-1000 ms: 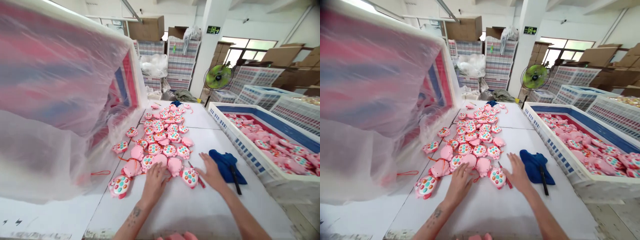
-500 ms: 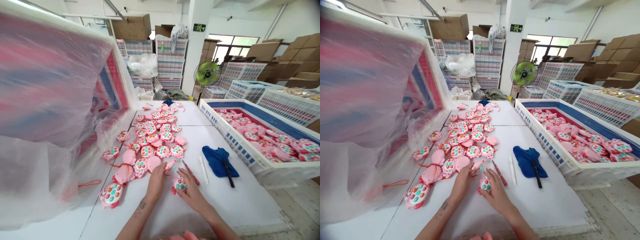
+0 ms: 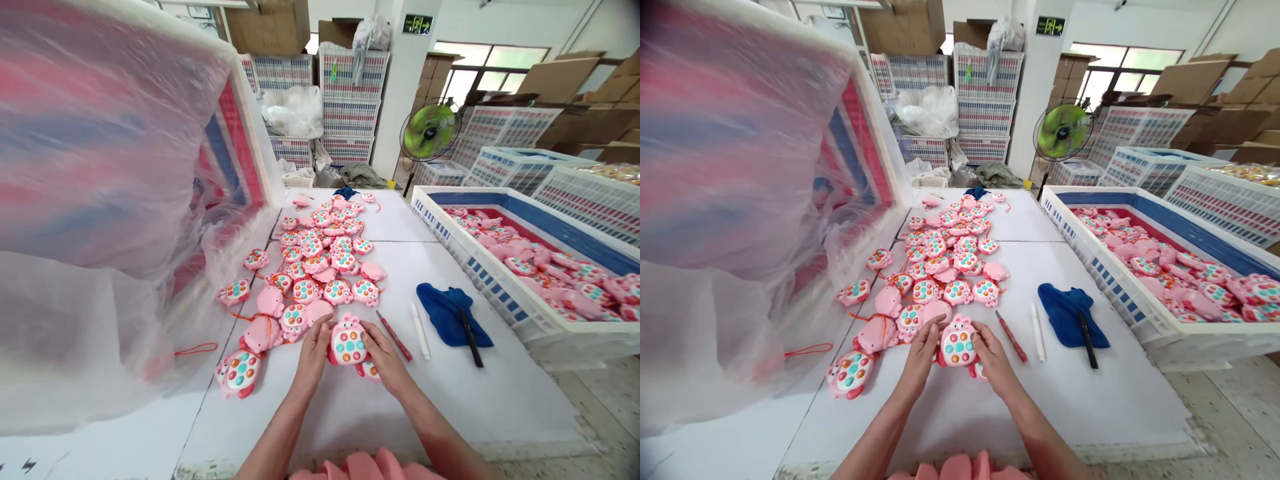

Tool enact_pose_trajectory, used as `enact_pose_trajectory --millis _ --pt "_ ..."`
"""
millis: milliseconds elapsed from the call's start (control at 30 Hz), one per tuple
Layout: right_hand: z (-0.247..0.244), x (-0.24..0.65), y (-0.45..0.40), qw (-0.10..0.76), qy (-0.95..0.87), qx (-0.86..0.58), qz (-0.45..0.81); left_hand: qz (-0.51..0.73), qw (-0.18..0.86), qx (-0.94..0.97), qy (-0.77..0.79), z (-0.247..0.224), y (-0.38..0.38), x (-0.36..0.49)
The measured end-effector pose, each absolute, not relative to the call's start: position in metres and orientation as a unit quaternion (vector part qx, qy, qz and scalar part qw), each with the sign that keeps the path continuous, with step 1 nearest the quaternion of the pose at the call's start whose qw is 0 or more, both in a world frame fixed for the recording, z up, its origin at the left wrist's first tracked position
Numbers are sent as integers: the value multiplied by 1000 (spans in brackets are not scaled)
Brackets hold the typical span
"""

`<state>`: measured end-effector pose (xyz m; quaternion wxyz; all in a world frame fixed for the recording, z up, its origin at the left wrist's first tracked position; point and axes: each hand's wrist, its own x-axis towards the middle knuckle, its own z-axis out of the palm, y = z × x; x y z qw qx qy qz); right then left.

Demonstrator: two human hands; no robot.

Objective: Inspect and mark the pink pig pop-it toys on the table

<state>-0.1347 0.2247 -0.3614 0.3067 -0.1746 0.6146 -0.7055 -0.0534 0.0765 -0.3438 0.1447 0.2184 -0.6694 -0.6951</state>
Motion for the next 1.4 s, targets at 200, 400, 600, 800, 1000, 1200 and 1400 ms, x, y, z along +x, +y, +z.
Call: enact_pose_trajectory --millis 200,400,600,800,1000,1200,1400 --pt "-366 -132 225 353 586 -232 -691 -815 90 226 -527 -359 89 -40" --pt "-373 -134 226 322 634 -239 -661 -832 70 141 -532 -358 91 -38" --pt "-373 -133 226 343 618 -206 -677 -798 72 163 -576 -357 92 -41" --pt "-381 -134 227 349 603 -142 -703 -785 71 156 -595 -357 94 -43" --pt "-379 -133 227 344 585 -139 -721 -766 76 165 -617 -351 96 -43" --pt "-367 -130 231 428 525 -179 -713 -750 103 212 -618 -351 96 -49" --pt "-360 -129 233 424 509 -209 -719 -769 108 203 -597 -353 94 -53"
